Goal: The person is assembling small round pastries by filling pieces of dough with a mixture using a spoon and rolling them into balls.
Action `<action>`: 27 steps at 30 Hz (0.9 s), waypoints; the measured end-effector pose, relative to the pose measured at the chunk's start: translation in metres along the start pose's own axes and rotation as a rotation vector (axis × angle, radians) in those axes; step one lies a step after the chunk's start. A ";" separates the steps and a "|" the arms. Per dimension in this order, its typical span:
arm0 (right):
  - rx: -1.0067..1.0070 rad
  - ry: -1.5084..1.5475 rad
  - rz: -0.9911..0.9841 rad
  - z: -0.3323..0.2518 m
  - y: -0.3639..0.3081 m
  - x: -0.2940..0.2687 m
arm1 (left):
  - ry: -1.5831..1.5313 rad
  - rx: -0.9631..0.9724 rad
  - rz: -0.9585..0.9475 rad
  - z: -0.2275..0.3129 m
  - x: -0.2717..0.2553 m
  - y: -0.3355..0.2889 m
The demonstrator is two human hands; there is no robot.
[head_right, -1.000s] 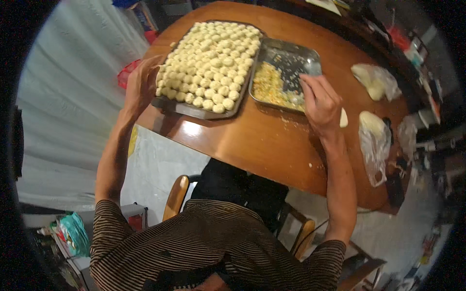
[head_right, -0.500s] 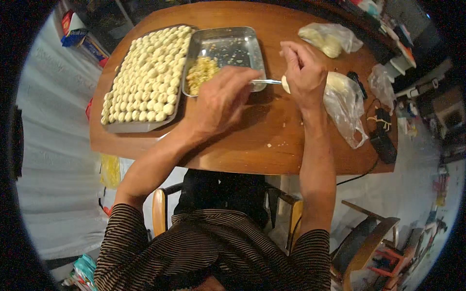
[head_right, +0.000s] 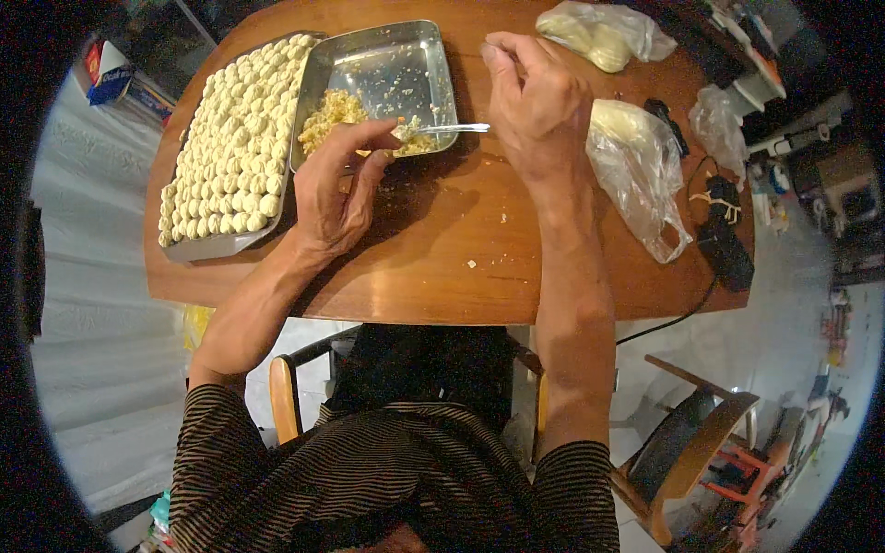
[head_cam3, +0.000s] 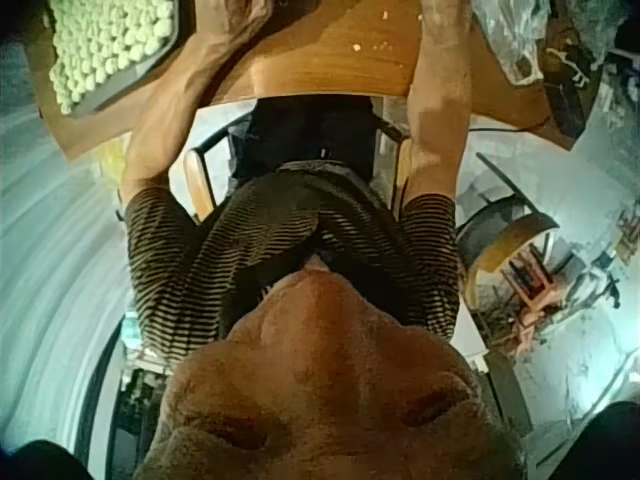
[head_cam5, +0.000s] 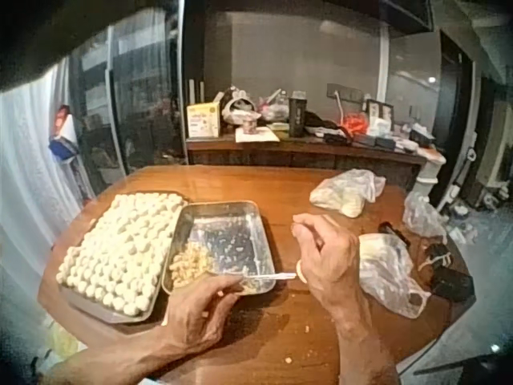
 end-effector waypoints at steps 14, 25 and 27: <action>0.180 -0.110 0.013 0.013 0.005 -0.019 | -0.070 -0.040 -0.002 0.005 0.001 -0.002; 0.180 -0.224 0.000 0.040 0.006 -0.010 | -0.122 0.158 0.022 0.015 0.004 -0.005; 0.193 -0.235 -0.003 0.044 0.005 -0.009 | -0.129 0.175 0.014 0.019 0.003 -0.005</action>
Point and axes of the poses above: each hand's wrist, its own y-axis towards the middle knuckle, its own x-axis out of the palm, z = x × y, the point moved 3 cm from there along y, towards the middle knuckle
